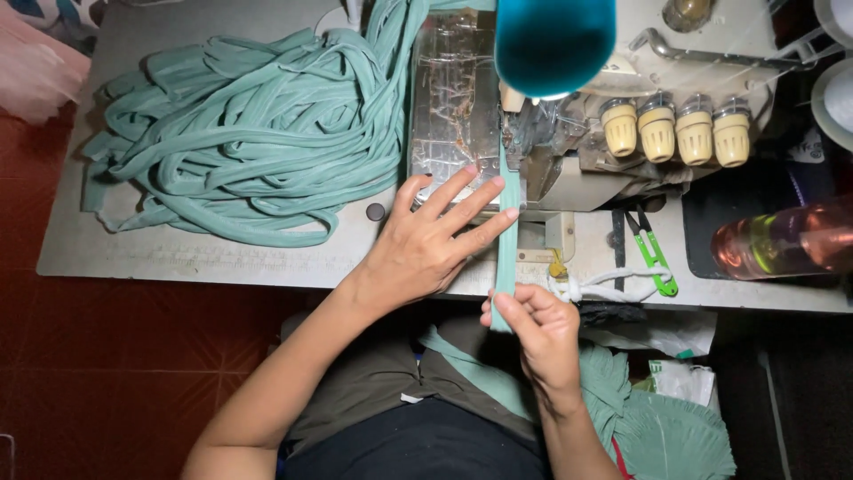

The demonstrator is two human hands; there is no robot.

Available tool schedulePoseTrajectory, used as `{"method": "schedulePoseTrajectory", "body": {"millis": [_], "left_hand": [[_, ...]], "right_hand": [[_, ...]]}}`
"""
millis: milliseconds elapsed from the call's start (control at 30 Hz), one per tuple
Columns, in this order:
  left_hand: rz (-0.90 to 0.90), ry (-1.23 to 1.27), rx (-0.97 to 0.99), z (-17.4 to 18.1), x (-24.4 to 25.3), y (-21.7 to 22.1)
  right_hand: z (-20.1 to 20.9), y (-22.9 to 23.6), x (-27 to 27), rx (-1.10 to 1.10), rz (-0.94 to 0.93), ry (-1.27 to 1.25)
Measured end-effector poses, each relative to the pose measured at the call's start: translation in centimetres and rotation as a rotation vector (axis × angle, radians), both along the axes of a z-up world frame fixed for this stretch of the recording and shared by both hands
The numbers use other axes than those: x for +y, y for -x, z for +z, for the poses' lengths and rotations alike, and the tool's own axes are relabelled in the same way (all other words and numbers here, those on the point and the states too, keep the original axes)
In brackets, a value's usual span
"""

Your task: The person is sewing long strips of green fabric using an overlock sewing machine, involving picking up, aligning, and feeding the material.

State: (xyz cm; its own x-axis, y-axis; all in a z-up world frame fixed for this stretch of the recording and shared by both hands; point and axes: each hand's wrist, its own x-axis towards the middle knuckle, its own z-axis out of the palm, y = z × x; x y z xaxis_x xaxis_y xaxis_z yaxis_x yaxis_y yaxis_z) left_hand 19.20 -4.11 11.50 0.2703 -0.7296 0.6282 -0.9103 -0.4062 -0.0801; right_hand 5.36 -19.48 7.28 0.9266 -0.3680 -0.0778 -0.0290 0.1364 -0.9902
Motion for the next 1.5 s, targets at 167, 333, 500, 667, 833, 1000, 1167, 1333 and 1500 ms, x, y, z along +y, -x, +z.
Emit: {"method": "schedulePoseTrajectory", "body": {"millis": [167, 333, 500, 667, 833, 1000, 1167, 1333, 1500], "left_hand": [[-0.022, 0.108, 0.033, -1.1, -0.8, -0.3], [-0.027, 0.17, 0.054, -1.4, -1.5, -1.1], [-0.019, 0.177, 0.066, -1.6, -2.0, -1.7], [0.003, 0.162, 0.082, -1.5, -2.0, -1.5], [0.047, 0.179, 0.091, -1.2, -1.6, -0.2], [0.145, 0.149, 0.25, -2.5, -0.6, 3.9], [0.053, 0.371, 0.481, -5.0, 1.3, 11.4], [0.069, 0.357, 0.534, -5.6, 2.8, 15.8], [0.129, 0.36, 0.567, -5.1, 3.2, 16.2]], "right_hand": [[0.0, -3.2, -0.7, -0.062, -0.038, 0.055], [-0.5, -6.2, -1.5, -0.096, -0.084, 0.078], [0.8, -7.3, -1.3, -0.117, -0.135, 0.175], [1.1, -6.4, -0.4, -0.112, -0.154, 0.183], [0.1, -3.6, 0.4, -0.067, -0.135, 0.088], [-1.6, 0.7, 1.5, 0.189, -0.155, -0.115], [-6.8, 5.4, 1.0, 0.26, -0.123, -0.349], [-6.5, 7.7, 1.6, 0.27, -0.049, -0.483], [-3.7, 7.7, 3.0, 0.224, -0.012, -0.416]]}}
